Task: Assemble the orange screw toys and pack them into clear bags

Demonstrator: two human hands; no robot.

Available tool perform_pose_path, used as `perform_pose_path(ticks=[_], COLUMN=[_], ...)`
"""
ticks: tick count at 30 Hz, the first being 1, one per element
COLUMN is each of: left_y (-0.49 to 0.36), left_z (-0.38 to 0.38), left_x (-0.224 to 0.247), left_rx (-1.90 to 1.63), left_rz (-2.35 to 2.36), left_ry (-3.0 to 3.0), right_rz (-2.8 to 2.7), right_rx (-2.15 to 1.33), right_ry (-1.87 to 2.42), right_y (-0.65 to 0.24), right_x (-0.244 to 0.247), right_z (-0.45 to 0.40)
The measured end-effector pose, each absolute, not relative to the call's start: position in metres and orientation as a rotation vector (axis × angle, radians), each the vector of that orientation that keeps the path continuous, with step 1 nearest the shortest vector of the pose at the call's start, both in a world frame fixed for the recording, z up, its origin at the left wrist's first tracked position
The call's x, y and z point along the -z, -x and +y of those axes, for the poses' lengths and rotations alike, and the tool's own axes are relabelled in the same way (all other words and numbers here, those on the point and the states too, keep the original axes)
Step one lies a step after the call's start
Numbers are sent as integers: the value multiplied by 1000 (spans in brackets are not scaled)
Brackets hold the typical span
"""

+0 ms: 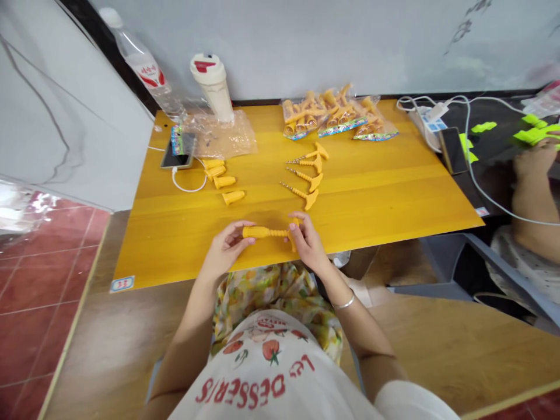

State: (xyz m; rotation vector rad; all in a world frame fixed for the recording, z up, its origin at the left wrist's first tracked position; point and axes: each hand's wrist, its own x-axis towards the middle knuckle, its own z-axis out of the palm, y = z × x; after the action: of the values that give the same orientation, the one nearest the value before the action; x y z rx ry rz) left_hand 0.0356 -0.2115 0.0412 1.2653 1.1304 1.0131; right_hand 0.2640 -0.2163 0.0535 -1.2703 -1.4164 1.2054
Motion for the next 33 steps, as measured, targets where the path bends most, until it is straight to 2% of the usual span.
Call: perform_pose_path(ticks=[5,7,10,12,19,24,30,33], left_y=[-26,-24,-25,-27,-23,-18,-18,-16], left_z=[-210,-210,-212,-214,-221,-224,-230,-231], left_x=[-42,-43,-44,-43,-34,-36,-36,-34], left_rx=[-1035,-1027,-1024,-1066,-1174,-1068,-1011,-1035], left_rz=[1124,1100,1096,1135,1162,1289,1448,1468], left_ry=[-1250,-1258,-1289,-1329,-1533,-1623,-1683,-1653], right_rz=[-1588,-1736,-1827,-1756,-964,-638,-1042,-1517], right_rx=[-1533,-1489,-1239,-1255,-2095,-2352,-2122,-1612], right_ry=[1053,1062,1196,1266,1159,993,1181,1401], right_y=[-283,-289,-286,-278,-253,-250,-255,-265], right_x=[-63,-68,-70,-68,-61,-56,-59,-64], right_z=[-212,-210,-210,-214,-232,-228,-232,-237])
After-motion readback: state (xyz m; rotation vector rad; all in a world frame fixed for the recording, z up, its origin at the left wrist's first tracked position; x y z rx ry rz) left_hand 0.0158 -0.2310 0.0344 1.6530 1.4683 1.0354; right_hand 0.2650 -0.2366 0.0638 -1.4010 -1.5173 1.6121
